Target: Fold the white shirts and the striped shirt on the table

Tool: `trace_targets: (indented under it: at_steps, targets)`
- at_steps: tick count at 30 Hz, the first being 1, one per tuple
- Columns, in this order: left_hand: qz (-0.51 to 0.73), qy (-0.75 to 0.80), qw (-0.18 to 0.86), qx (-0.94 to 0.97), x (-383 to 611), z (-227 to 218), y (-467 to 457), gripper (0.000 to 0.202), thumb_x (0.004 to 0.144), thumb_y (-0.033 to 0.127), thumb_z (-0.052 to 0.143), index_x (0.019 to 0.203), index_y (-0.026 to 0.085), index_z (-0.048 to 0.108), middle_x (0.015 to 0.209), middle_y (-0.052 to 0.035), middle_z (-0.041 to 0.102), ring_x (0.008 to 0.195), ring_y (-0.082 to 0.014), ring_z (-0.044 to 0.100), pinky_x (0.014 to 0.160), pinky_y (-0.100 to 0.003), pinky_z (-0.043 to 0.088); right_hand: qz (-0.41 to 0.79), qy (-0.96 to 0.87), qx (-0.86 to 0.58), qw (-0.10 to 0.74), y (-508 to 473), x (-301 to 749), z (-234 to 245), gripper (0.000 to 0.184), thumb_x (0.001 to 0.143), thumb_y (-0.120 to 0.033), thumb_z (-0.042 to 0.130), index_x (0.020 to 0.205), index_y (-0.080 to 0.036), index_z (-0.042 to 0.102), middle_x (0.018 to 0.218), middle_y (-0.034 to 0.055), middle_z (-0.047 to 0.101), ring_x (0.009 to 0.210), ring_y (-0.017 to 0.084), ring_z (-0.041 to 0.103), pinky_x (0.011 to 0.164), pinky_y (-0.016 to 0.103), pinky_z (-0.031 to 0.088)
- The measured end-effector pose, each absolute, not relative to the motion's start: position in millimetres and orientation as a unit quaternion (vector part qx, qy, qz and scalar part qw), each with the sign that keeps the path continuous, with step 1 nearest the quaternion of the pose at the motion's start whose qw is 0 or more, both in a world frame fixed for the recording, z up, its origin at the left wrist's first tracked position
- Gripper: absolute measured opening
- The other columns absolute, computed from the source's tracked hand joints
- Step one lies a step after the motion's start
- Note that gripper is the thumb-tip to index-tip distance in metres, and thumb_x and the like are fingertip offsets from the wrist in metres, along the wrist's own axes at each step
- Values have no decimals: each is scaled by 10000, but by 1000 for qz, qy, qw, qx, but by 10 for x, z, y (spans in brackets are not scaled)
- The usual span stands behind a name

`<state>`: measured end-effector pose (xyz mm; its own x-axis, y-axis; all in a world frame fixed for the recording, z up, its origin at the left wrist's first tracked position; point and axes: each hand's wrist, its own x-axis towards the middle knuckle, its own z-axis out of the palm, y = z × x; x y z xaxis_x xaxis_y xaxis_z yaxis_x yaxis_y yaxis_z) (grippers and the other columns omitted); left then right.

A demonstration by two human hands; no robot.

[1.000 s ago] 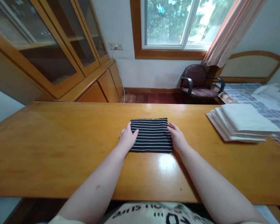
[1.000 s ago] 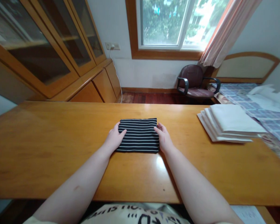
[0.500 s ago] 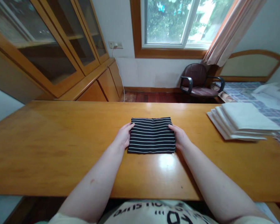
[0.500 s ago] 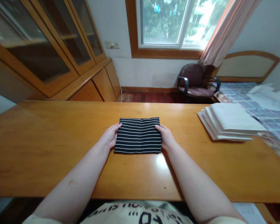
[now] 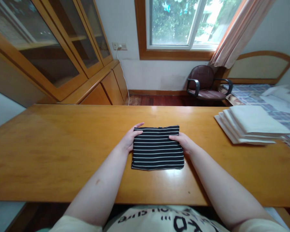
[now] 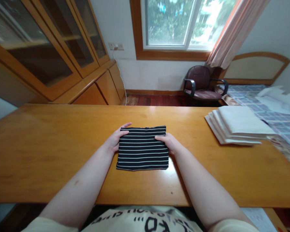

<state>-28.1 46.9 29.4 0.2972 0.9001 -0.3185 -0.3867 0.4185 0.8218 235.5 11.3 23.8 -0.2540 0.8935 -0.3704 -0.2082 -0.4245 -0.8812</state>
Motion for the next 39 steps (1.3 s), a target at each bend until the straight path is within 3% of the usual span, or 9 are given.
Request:
trace_targets:
  at_steps: [5, 8, 13, 17, 22, 27, 32, 39]
  targets:
    - [453, 332, 733, 384, -287, 338, 386, 627, 546, 194, 697, 1165, 217, 608, 996, -34, 655, 867, -189, 657, 864, -348, 523, 660, -402, -431, 465, 129, 2313, 241, 580, 546, -236, 804, 1102, -163, 658, 1053, 77, 720, 1031, 289, 651, 1020, 479, 420]
    - [446, 316, 733, 405, -295, 331, 345, 610, 508, 237, 708, 1113, 218, 630, 978, -35, 634, 881, -206, 649, 877, -368, 516, 698, -403, -385, 450, 113, 2309, 248, 668, 561, -243, 780, 1201, -175, 601, 1134, 83, 690, 1072, 279, 631, 1032, 470, 405]
    - [448, 302, 744, 392, -315, 287, 348, 607, 550, 210, 707, 1145, 242, 591, 1059, -35, 627, 1014, -242, 619, 983, -443, 441, 795, -364, -332, 354, 61, 2311, 230, 552, 608, -262, 754, 1132, -141, 630, 1131, 121, 686, 1033, 275, 651, 1004, 471, 427]
    - [478, 245, 766, 354, -297, 253, 404, 581, 593, 107, 692, 1150, 240, 597, 1148, -27, 629, 1080, -228, 598, 1047, -442, 378, 813, -332, -307, 367, 66, 2338, 167, 460, 619, -224, 759, 1060, -132, 662, 1037, 113, 720, 954, 258, 681, 954, 434, 477]
    - [481, 253, 765, 346, -271, 237, 458, 555, 615, 48, 656, 1142, 218, 616, 1187, -42, 628, 1102, -233, 594, 1078, -445, 340, 826, -314, -272, 380, 68, 2389, 169, 508, 599, -193, 762, 1093, -152, 649, 1042, 85, 721, 955, 239, 680, 930, 398, 499]
    - [464, 271, 776, 330, -255, 248, 468, 555, 604, -3, 620, 1119, 201, 630, 1166, -46, 644, 1087, -235, 603, 1035, -439, 397, 842, -313, -305, 315, 33, 2333, 197, 450, 582, -136, 770, 1019, -135, 668, 944, 86, 740, 850, 221, 704, 871, 376, 530]
    - [472, 347, 761, 279, -234, 232, 541, 492, 602, -27, 570, 1048, 163, 651, 1098, -48, 671, 960, -187, 645, 898, -337, 494, 810, -262, -379, 363, 46, 2264, 222, 343, 678, -137, 686, 1020, -129, 664, 924, 90, 743, 837, 226, 707, 871, 390, 532]
    - [482, 380, 770, 172, -250, 162, 625, 222, 765, 76, 521, 946, 109, 646, 874, -74, 692, 754, -150, 664, 710, -284, 541, 720, -145, -550, 397, 97, 2476, 532, 186, 772, -180, 578, 922, -106, 658, 735, 94, 733, 724, 228, 705, 787, 384, 568]
